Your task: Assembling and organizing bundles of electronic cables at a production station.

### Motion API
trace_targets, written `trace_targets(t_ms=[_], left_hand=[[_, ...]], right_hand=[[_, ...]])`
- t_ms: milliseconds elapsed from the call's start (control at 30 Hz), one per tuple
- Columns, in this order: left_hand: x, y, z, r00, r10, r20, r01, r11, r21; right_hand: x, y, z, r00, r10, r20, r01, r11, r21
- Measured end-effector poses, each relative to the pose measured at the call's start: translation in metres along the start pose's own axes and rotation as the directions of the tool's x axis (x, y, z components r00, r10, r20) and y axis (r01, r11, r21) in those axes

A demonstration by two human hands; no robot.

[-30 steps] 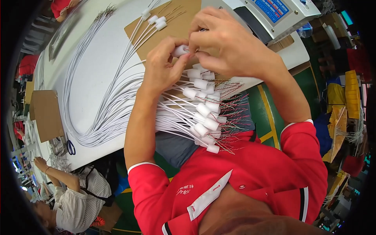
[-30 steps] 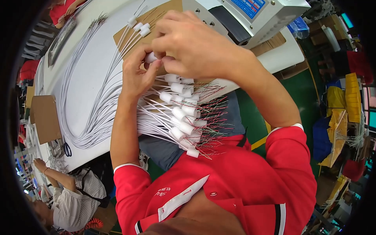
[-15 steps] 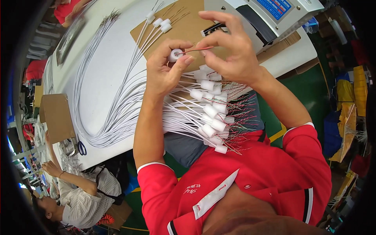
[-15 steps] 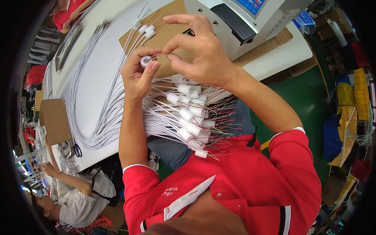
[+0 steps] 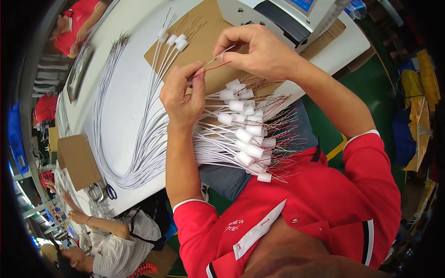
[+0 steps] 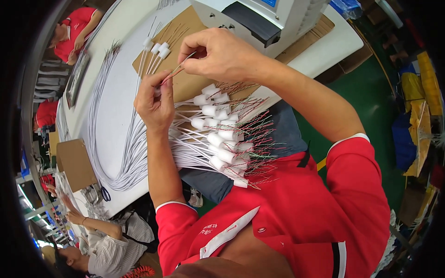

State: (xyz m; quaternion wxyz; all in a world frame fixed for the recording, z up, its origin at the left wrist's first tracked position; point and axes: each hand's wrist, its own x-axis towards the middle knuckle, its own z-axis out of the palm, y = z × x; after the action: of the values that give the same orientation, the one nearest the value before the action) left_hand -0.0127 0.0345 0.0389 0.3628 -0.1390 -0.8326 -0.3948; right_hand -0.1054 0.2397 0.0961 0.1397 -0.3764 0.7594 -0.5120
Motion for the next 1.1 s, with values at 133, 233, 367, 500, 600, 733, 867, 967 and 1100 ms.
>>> trace_targets(t_ms=[133,233,367,500,600,733,867,967,1100], left_hand=[[0.000,-0.006,0.006,0.995,-0.093,-0.022,0.094,0.994,0.051],[-0.005,-0.018,0.012,0.984,-0.178,-0.021,0.179,0.983,0.044],[-0.004,-0.021,0.021,0.961,-0.274,0.019,0.275,0.961,-0.017],[-0.005,-0.019,0.023,0.927,-0.369,0.074,0.372,0.928,-0.032],[-0.007,-0.020,0.022,0.903,-0.424,0.071,0.427,0.903,-0.042],[-0.007,-0.020,0.023,0.908,-0.414,0.064,0.417,0.908,-0.038],[-0.007,-0.021,0.023,0.906,-0.419,0.064,0.421,0.907,-0.023],[-0.007,-0.021,0.025,0.904,-0.424,0.052,0.425,0.905,-0.027],[-0.006,-0.022,0.025,0.890,-0.454,0.049,0.455,0.890,-0.017]], right_hand=[[0.007,0.005,-0.021,0.971,-0.238,-0.016,0.184,0.788,-0.587],[0.013,0.000,-0.033,0.940,-0.323,0.114,0.264,0.472,-0.841],[0.025,0.003,-0.043,0.926,-0.238,0.294,0.341,0.186,-0.922],[0.034,0.005,-0.043,0.892,-0.243,0.380,0.406,0.065,-0.911],[0.037,0.005,-0.045,0.892,-0.192,0.408,0.430,0.088,-0.899],[0.037,0.010,-0.044,0.887,-0.243,0.392,0.418,0.063,-0.906],[0.035,0.004,-0.043,0.899,-0.187,0.397,0.410,0.033,-0.912],[0.036,0.009,-0.041,0.896,-0.229,0.380,0.401,0.054,-0.914],[0.036,0.010,-0.041,0.888,-0.270,0.372,0.393,0.026,-0.919]])
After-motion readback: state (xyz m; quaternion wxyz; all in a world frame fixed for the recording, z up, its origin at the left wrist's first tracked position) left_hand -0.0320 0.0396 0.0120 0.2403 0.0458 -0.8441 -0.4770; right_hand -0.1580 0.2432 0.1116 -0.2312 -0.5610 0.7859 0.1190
